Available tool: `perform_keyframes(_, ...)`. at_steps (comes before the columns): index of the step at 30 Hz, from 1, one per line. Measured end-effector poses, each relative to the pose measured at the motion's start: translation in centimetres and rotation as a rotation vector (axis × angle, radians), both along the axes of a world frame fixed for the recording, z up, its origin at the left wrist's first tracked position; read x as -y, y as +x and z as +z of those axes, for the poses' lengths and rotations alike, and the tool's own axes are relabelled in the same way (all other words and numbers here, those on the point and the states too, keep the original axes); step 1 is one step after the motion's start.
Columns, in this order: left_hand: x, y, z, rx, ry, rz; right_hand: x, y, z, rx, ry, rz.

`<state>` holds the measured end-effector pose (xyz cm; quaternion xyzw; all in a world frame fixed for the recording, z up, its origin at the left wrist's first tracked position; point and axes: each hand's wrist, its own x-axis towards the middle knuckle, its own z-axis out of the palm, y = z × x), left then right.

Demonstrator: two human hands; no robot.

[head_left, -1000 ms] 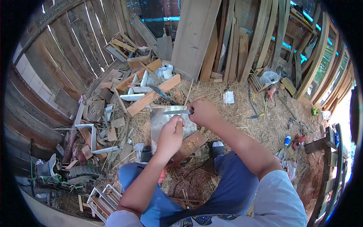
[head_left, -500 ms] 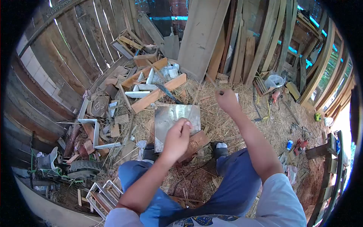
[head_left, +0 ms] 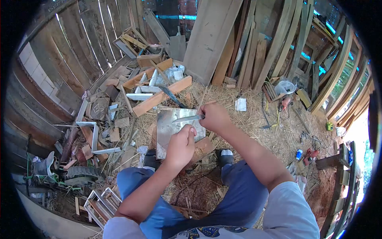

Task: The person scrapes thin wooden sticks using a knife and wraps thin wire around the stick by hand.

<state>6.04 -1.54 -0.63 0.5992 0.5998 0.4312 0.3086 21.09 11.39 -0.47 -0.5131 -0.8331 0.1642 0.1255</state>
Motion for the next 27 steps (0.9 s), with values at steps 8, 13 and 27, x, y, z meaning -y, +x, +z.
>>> perform_keyframes(8,-0.2,-0.2,0.2,-0.024,-0.009,0.02,-0.5,-0.6,0.0,-0.01,0.05,-0.089)
perform_keyframes(13,0.2,-0.2,-0.8,0.105,0.017,-0.012,-5.8,2.2,-2.7,-0.14,0.082,-0.344)
perform_keyframes(27,-0.4,-1.8,-0.9,0.223,-0.081,0.001,-0.2,0.5,-0.4,-0.035,0.091,-0.017)
